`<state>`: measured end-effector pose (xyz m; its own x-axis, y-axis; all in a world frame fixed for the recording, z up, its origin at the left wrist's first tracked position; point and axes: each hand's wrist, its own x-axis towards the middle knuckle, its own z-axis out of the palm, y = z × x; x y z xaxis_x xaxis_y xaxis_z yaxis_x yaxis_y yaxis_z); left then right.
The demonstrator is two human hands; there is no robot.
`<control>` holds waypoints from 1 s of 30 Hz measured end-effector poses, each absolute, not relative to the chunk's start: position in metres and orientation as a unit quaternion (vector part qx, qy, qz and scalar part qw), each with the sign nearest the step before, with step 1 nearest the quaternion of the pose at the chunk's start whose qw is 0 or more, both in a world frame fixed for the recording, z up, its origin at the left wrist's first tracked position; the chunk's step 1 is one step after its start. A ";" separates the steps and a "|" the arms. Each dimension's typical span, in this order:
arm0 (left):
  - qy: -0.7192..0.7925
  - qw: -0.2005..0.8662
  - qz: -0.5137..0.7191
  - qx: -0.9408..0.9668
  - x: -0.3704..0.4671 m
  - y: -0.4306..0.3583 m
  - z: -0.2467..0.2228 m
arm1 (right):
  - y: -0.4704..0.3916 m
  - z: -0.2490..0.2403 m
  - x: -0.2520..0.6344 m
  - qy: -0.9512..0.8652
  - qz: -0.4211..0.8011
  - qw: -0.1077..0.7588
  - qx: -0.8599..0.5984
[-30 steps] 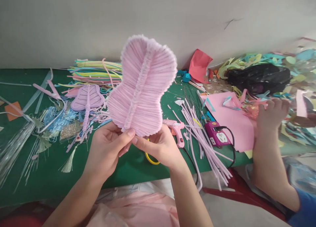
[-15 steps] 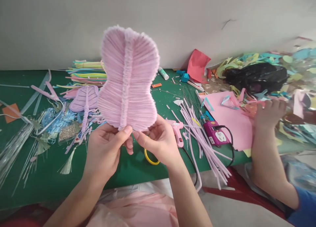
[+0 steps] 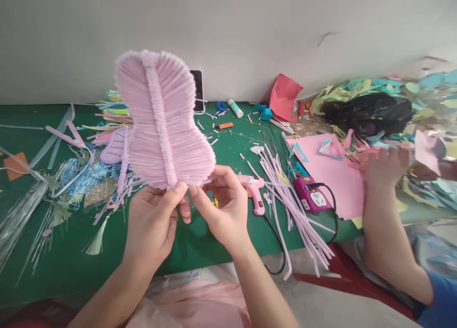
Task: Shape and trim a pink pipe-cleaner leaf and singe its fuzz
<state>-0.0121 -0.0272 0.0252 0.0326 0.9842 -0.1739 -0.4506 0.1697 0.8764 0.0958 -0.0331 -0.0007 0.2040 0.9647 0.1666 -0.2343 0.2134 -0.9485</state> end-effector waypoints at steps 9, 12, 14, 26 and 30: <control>0.413 0.650 0.555 0.315 -0.015 -0.025 0.028 | -0.032 -0.001 0.095 -0.395 0.530 0.639 -0.392; 0.405 0.657 0.550 0.319 -0.017 -0.026 0.030 | -0.034 -0.001 0.100 -0.412 0.522 0.630 -0.402; 0.395 0.672 0.534 0.328 -0.019 -0.027 0.030 | -0.034 -0.002 0.104 -0.423 0.528 0.627 -0.386; 0.392 0.690 0.492 0.357 -0.031 -0.027 0.023 | -0.030 -0.001 0.103 -0.411 0.612 0.576 -0.355; 0.373 0.702 0.499 0.345 -0.030 -0.026 0.024 | -0.028 0.003 0.107 -0.451 0.597 0.556 -0.363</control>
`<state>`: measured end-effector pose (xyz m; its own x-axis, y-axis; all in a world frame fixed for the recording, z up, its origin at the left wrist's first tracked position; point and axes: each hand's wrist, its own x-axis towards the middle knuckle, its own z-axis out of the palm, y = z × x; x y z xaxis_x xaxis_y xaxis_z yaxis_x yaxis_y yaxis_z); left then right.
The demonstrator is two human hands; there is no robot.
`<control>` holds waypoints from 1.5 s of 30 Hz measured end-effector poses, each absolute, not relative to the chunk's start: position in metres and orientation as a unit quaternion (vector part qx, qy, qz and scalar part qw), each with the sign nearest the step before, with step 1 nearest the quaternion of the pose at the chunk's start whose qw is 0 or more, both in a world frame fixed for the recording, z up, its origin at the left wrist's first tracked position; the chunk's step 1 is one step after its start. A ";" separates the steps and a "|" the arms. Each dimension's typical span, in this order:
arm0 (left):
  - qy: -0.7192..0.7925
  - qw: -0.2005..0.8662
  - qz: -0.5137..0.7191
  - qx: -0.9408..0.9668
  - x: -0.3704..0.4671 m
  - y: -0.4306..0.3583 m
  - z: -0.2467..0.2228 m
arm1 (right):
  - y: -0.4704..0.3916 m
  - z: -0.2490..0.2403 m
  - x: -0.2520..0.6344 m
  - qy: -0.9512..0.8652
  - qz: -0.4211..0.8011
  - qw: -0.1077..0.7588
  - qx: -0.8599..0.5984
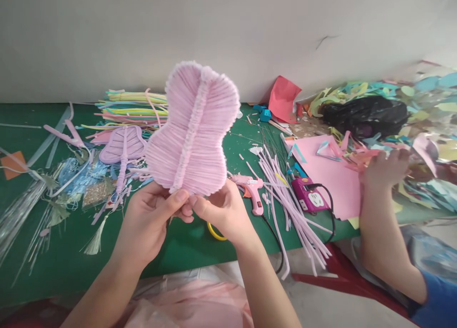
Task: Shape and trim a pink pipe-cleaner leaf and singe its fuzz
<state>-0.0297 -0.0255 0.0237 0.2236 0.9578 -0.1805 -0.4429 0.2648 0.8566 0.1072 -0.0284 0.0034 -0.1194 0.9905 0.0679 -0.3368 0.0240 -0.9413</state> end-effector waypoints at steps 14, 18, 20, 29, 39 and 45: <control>0.356 0.719 0.503 0.321 -0.027 -0.025 0.025 | -0.031 -0.002 0.106 -0.469 0.575 0.565 -0.360; 0.346 0.734 0.503 0.295 -0.027 -0.023 0.024 | -0.031 -0.004 0.109 -0.475 0.576 0.557 -0.363; 0.347 0.743 0.499 0.282 -0.026 -0.022 0.024 | -0.030 -0.005 0.109 -0.475 0.566 0.567 -0.365; 0.352 0.744 0.480 0.304 -0.025 -0.022 0.022 | -0.028 -0.001 0.104 -0.473 0.563 0.579 -0.354; 0.277 0.769 0.499 0.289 -0.027 -0.018 0.014 | -0.031 -0.007 0.107 -0.464 0.564 0.581 -0.361; 0.271 0.785 0.481 0.282 -0.023 -0.017 0.010 | -0.029 -0.009 0.106 -0.451 0.543 0.604 -0.370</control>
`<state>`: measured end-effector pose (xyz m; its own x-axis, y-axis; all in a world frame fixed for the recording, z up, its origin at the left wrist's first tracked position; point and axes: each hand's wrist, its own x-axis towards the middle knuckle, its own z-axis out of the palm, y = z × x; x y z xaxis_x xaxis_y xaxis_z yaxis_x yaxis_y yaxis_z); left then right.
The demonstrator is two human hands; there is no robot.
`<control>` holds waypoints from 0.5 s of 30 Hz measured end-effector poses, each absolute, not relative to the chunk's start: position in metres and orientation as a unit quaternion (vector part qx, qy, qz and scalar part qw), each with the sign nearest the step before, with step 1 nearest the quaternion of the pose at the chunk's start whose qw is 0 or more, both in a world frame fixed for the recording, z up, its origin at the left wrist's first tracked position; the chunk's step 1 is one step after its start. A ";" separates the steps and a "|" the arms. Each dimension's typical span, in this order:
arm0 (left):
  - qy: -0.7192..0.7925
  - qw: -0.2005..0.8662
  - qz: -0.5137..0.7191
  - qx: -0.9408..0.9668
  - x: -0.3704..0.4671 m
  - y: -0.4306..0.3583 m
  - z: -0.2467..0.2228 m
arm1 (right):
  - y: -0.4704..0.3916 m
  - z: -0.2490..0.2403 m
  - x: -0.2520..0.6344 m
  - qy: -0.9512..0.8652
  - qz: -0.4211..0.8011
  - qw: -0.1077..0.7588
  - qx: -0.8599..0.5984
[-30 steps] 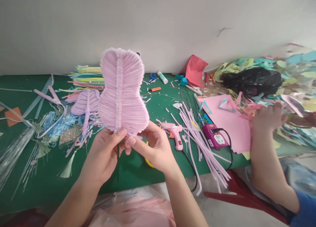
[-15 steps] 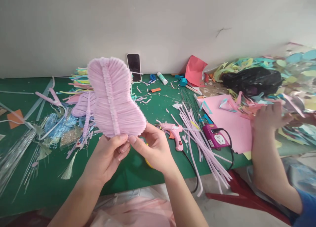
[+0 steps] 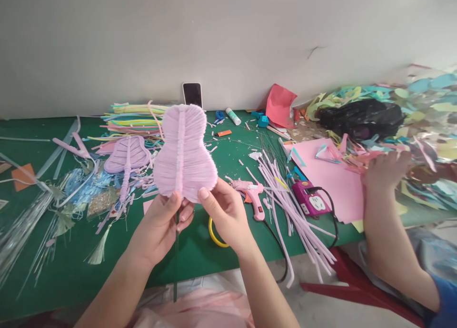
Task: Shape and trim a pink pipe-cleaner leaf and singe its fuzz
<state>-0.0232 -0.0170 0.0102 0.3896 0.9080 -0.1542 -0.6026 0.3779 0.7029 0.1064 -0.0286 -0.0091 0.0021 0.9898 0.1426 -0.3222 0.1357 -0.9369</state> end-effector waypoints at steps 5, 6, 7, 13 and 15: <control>0.276 0.779 0.496 0.268 -0.028 -0.014 0.007 | -0.029 -0.012 0.107 -0.424 0.534 0.631 -0.371; 0.281 0.777 0.495 0.269 -0.030 -0.014 0.007 | -0.029 -0.011 0.108 -0.425 0.529 0.630 -0.379; 0.289 0.774 0.493 0.273 -0.032 -0.013 0.007 | -0.030 -0.011 0.107 -0.429 0.523 0.625 -0.389; 0.316 0.730 0.523 0.304 -0.033 -0.011 0.011 | -0.032 -0.004 0.101 -0.446 0.536 0.602 -0.390; 0.312 0.724 0.532 0.309 -0.032 -0.012 0.012 | -0.031 -0.003 0.099 -0.426 0.558 0.601 -0.382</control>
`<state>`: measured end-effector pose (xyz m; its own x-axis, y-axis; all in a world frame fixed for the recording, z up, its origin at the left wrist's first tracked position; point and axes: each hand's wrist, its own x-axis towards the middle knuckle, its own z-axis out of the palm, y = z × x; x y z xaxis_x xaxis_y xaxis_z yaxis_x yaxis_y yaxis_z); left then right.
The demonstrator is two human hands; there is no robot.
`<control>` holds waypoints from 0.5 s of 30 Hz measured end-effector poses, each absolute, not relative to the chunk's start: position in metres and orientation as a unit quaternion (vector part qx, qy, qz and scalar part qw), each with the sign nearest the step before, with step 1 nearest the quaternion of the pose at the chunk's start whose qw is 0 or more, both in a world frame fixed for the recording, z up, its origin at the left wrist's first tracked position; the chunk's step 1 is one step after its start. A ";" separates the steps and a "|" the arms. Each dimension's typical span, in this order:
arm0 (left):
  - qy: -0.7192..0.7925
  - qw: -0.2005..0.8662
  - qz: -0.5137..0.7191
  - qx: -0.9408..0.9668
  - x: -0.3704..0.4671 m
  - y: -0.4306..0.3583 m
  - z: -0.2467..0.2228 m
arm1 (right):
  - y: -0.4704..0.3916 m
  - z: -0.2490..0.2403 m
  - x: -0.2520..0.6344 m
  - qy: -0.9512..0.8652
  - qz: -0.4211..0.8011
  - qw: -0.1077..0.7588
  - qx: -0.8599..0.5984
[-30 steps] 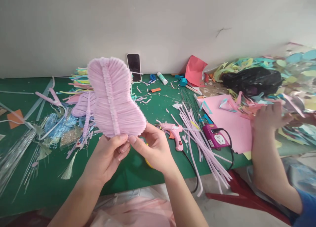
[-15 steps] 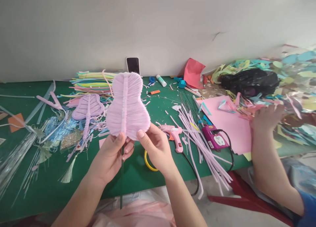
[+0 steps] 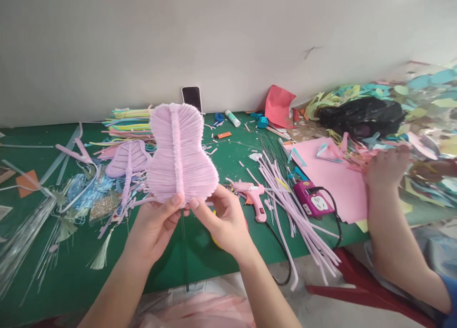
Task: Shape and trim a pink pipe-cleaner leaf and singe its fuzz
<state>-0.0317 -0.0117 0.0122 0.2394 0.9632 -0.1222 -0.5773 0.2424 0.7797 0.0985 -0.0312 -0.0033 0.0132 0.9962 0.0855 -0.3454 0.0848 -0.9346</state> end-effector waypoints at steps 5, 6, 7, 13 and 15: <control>0.306 0.721 0.523 0.337 -0.032 -0.012 0.012 | -0.030 -0.004 0.095 -0.377 0.614 0.584 -0.374; 0.306 0.721 0.523 0.337 -0.032 -0.012 0.012 | -0.030 -0.004 0.095 -0.380 0.613 0.579 -0.380; 0.307 0.720 0.524 0.335 -0.033 -0.011 0.011 | -0.030 -0.003 0.096 -0.385 0.610 0.574 -0.386; 0.319 0.703 0.546 0.327 -0.033 -0.011 0.008 | -0.029 0.004 0.098 -0.400 0.607 0.552 -0.409; 0.322 0.695 0.550 0.334 -0.032 -0.012 0.008 | -0.029 0.005 0.099 -0.402 0.608 0.543 -0.417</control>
<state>-0.0318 -0.0116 0.0077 0.1875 0.9790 -0.0804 -0.5495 0.1724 0.8175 0.0988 -0.0293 0.0052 -0.0623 0.9956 -0.0700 -0.3246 -0.0866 -0.9419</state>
